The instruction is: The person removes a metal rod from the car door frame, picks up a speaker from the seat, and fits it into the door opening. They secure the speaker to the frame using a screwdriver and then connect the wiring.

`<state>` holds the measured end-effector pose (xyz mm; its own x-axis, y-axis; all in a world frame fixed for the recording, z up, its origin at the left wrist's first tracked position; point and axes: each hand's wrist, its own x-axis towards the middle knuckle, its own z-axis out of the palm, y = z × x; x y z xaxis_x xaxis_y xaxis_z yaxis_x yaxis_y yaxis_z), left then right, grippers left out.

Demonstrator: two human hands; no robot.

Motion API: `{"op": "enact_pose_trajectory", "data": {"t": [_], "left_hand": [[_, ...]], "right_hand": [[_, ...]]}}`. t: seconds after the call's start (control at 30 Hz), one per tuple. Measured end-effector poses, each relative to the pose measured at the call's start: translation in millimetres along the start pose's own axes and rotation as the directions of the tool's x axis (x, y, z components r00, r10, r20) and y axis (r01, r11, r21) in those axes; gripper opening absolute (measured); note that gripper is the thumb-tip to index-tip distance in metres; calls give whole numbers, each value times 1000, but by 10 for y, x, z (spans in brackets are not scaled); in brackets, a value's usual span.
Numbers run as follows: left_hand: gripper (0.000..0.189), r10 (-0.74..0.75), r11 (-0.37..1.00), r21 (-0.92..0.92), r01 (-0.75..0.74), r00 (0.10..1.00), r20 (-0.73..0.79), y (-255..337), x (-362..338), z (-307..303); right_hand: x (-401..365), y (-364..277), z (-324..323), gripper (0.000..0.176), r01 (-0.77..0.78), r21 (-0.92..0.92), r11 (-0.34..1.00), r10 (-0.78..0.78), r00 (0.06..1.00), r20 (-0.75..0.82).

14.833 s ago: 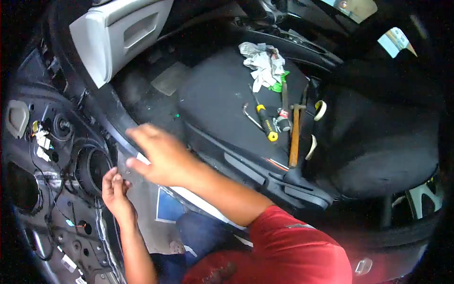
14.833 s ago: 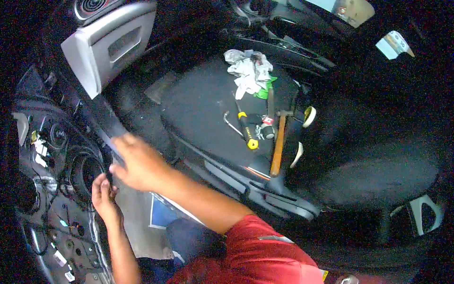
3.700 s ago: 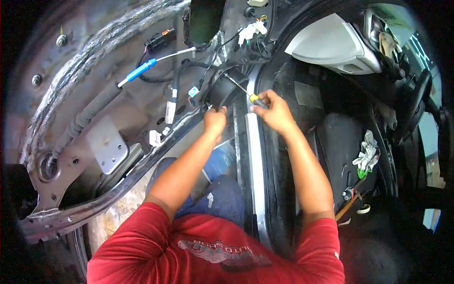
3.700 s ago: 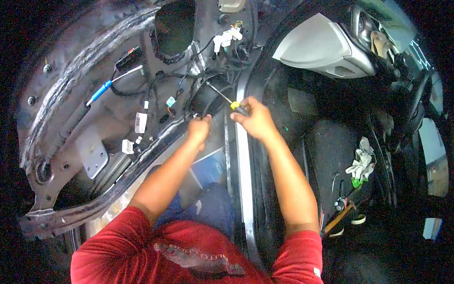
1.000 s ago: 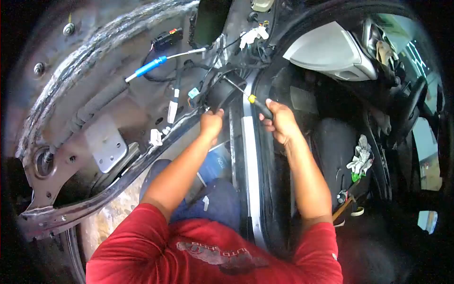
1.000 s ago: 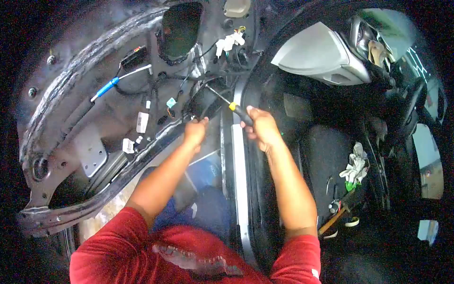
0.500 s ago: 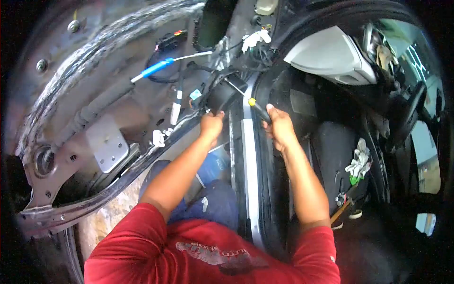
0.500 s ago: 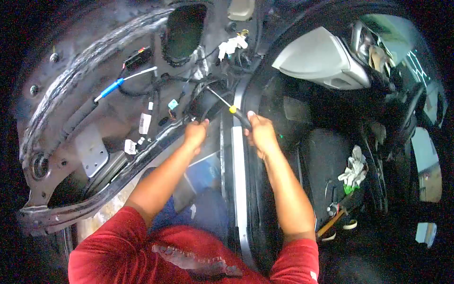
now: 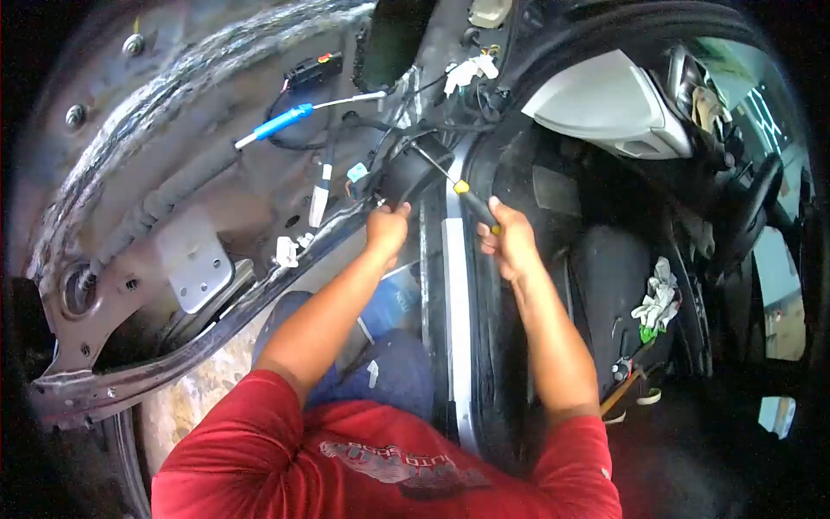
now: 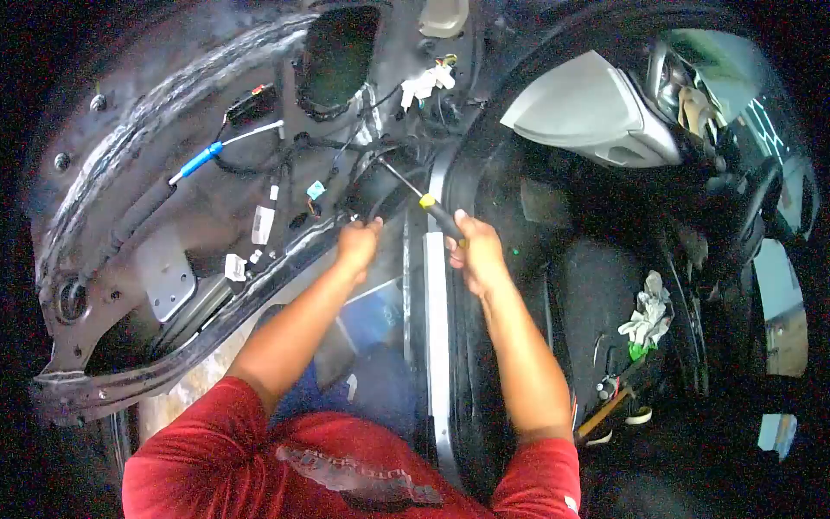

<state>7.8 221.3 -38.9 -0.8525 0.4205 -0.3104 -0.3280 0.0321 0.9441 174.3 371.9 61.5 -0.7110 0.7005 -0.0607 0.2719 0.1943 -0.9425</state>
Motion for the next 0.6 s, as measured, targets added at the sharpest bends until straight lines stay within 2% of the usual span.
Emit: {"op": "enact_pose_trajectory", "data": {"t": [0.1,0.17,0.2,0.23,0.27,0.3,0.33,0.37,0.4,0.43,0.47,0.5,0.53,0.57,0.6], "left_hand": [[31,60,998,-24,-62,996,-61,-147,125,76],[31,20,999,-37,-20,1000,-10,-125,147,41],[31,-28,998,-52,30,999,37,-131,149,24],[31,-28,998,-54,30,999,35,-140,155,26],[31,-3,1000,-16,4,1000,8,-149,165,33],[32,21,1000,22,-21,1000,-20,-162,174,36],[32,19,1000,17,-19,999,-26,-205,185,43],[31,90,995,34,-89,995,-53,-233,204,55],[30,162,986,55,-158,984,-75,-256,225,67],[30,161,986,56,-157,985,-70,-261,222,69],[30,113,993,24,-112,992,-61,-248,220,74],[29,66,998,-5,-66,997,-51,-240,205,80],[29,66,998,2,-66,997,-43,-221,167,75],[29,51,999,-11,-52,998,-29,-171,125,61],[29,41,999,-27,-41,999,-18,-111,102,47]], "right_hand": [[-72,-241,-41,29,-17,39,999,17,1000,14],[-63,-260,-22,28,-17,53,998,16,1000,18],[-62,-217,11,29,365,-200,909,-385,920,-70],[-74,-200,37,30,637,-454,623,-729,683,-43],[-106,-184,34,31,625,-577,525,-769,640,-7],[-129,-163,59,31,629,-576,522,-770,638,0],[-148,-125,91,29,572,-661,485,-764,645,-2],[-121,-67,114,28,509,-739,441,-761,649,-7],[14,97,147,27,450,-305,839,-502,857,-117],[117,105,84,30,78,114,990,-71,995,-63],[152,44,-46,30,-81,283,956,53,993,107],[143,8,-160,31,-257,416,872,141,946,291],[37,-91,-109,31,-258,423,869,143,948,284],[-90,-255,24,30,-1,153,988,-13,996,91],[-164,-352,100,29,214,-176,961,-225,973,-46]]}}
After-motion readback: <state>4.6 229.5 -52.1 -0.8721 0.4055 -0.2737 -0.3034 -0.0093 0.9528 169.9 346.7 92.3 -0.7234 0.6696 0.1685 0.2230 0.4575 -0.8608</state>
